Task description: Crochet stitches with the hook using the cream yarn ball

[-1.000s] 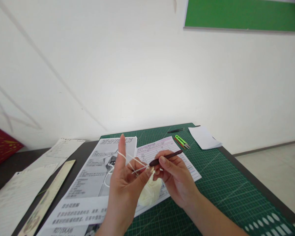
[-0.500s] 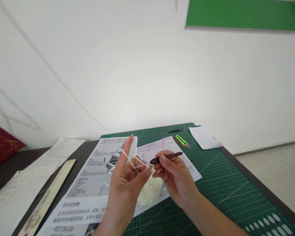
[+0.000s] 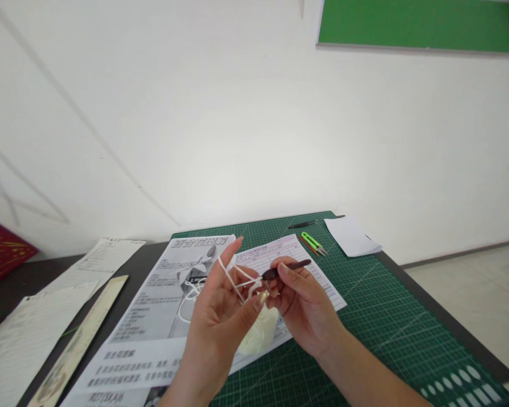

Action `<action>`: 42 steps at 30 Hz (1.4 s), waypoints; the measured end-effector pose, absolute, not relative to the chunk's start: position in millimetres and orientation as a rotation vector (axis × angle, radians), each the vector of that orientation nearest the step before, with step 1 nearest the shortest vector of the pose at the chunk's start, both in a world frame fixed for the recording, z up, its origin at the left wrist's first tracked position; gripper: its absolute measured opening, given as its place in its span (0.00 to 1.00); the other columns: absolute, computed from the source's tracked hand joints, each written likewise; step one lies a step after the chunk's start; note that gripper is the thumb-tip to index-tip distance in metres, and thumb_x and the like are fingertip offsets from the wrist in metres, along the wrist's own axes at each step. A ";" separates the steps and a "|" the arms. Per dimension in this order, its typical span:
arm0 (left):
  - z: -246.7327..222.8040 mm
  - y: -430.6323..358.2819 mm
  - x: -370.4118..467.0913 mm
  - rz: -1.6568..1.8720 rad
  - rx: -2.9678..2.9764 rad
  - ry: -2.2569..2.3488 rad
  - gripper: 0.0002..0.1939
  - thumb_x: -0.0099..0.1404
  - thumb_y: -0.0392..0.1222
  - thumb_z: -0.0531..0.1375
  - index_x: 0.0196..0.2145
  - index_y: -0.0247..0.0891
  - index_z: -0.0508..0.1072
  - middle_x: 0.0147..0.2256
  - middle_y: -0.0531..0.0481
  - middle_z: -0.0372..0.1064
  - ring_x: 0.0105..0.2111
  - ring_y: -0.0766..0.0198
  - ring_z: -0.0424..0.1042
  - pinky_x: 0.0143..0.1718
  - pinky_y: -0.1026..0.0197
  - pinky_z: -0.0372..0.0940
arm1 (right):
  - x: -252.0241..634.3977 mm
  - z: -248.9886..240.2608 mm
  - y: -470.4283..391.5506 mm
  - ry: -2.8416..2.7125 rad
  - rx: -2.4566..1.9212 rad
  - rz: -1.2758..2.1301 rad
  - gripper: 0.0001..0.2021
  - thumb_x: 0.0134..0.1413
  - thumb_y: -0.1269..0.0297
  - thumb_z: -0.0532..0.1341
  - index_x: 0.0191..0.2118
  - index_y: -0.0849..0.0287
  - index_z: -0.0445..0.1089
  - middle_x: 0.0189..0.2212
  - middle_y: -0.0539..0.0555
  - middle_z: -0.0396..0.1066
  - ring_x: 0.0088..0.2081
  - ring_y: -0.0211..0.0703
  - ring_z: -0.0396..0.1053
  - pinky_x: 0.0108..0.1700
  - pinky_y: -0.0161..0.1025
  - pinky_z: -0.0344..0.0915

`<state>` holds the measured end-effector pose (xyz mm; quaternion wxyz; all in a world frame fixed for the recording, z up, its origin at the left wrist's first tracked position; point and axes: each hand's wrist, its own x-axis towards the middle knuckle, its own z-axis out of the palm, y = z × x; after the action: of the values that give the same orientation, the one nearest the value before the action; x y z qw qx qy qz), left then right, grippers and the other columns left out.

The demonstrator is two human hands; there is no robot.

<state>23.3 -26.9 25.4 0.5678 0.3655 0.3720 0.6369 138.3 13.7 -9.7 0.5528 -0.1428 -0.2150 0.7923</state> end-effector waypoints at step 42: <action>17.4 -25.7 23.0 1.566 0.898 0.889 0.23 0.57 0.35 0.65 0.51 0.48 0.70 0.31 0.54 0.67 0.31 0.68 0.68 0.34 0.66 0.67 | 138.9 -10.7 12.2 -0.542 -0.326 1.857 0.05 0.47 0.67 0.69 0.32 0.61 0.75 0.21 0.49 0.77 0.21 0.32 0.72 0.24 0.26 0.72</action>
<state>23.0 -25.7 17.4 0.5351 0.3768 0.3733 0.6575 138.9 12.2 -10.7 0.5563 -0.1381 -0.2295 0.7866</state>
